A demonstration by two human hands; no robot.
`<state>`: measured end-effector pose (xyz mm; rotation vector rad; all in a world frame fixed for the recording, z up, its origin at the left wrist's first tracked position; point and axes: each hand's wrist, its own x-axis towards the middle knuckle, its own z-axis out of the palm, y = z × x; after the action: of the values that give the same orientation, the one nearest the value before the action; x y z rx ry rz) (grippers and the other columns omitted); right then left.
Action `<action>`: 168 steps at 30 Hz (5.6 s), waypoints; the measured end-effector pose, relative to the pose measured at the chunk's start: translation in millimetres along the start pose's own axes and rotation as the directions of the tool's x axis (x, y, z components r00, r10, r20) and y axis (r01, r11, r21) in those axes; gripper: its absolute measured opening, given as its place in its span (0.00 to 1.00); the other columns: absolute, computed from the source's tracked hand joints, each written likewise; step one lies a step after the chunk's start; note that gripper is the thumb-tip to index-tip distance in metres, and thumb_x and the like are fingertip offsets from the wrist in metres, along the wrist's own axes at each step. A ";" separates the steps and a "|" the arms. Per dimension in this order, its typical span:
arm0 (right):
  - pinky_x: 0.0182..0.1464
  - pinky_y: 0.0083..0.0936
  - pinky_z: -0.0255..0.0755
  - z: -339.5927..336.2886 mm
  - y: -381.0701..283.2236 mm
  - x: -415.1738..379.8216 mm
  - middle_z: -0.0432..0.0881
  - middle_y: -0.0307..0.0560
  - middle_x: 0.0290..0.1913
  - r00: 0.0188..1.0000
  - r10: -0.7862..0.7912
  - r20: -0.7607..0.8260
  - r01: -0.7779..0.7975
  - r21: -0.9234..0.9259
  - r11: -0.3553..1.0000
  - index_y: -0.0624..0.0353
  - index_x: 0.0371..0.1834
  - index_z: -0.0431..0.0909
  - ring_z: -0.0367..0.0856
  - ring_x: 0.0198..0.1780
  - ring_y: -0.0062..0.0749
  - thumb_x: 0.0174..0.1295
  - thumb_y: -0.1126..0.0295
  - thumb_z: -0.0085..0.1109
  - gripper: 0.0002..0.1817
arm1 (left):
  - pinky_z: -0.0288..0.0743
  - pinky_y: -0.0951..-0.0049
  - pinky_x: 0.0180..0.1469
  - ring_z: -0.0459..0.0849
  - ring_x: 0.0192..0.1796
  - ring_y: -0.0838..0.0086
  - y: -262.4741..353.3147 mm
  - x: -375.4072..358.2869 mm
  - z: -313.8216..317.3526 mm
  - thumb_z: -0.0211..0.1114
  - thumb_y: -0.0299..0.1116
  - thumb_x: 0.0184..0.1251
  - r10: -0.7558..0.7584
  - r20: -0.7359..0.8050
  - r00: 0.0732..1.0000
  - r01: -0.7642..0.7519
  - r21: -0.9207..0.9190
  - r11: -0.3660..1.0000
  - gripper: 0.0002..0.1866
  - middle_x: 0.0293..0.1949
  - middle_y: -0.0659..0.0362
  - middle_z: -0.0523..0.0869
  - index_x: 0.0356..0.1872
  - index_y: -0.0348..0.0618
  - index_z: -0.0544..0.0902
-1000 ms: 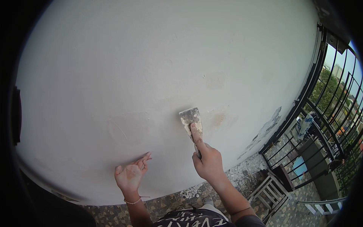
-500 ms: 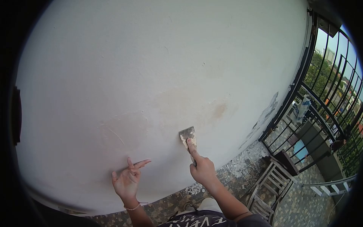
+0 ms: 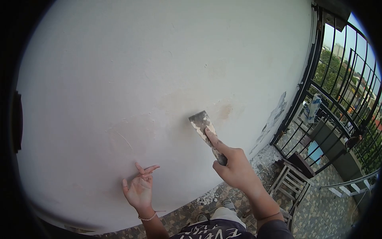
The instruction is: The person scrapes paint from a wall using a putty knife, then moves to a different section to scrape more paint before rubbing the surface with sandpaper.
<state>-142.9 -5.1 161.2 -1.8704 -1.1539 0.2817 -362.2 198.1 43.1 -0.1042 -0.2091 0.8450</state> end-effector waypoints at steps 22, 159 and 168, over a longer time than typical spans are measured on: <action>0.42 0.47 0.80 105.1 85.6 -20.0 0.80 0.59 0.23 0.938 0.294 0.182 -0.245 -0.248 0.937 0.33 0.82 0.53 0.83 0.29 0.58 0.60 0.70 0.55 0.44 | 0.65 0.65 0.59 0.73 0.71 0.69 0.4 -0.6 0.7 0.58 0.43 0.73 0.021 -0.017 1.000 -0.021 0.008 1.000 0.56 0.70 0.13 0.20 0.72 0.16 0.23; 0.38 0.54 0.76 142.2 -66.4 0.0 0.82 0.64 0.27 0.960 0.056 -0.276 -0.164 -0.389 0.907 0.66 0.45 0.67 0.84 0.33 0.62 0.61 0.72 0.54 0.13 | 0.63 0.70 0.49 0.74 0.72 0.55 106.0 -29.6 -40.2 0.57 0.39 0.73 0.067 -0.246 0.967 0.143 0.741 0.656 0.05 0.42 0.65 0.78 0.37 0.53 0.75; 0.33 0.51 0.78 202.7 -34.6 32.8 0.83 0.63 0.27 0.959 0.190 -0.211 -0.260 -0.384 0.886 0.68 0.47 0.62 0.85 0.29 0.60 0.66 0.73 0.50 0.12 | 0.66 0.67 0.51 0.66 0.77 0.48 129.1 -36.4 -29.0 0.59 0.39 0.74 -0.200 -0.274 0.941 0.333 0.638 0.694 0.03 0.49 0.71 0.78 0.37 0.59 0.77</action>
<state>-265.3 142.4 79.6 -2.3551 -0.9265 0.0039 -473.5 255.7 -12.8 0.5342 0.2708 0.5657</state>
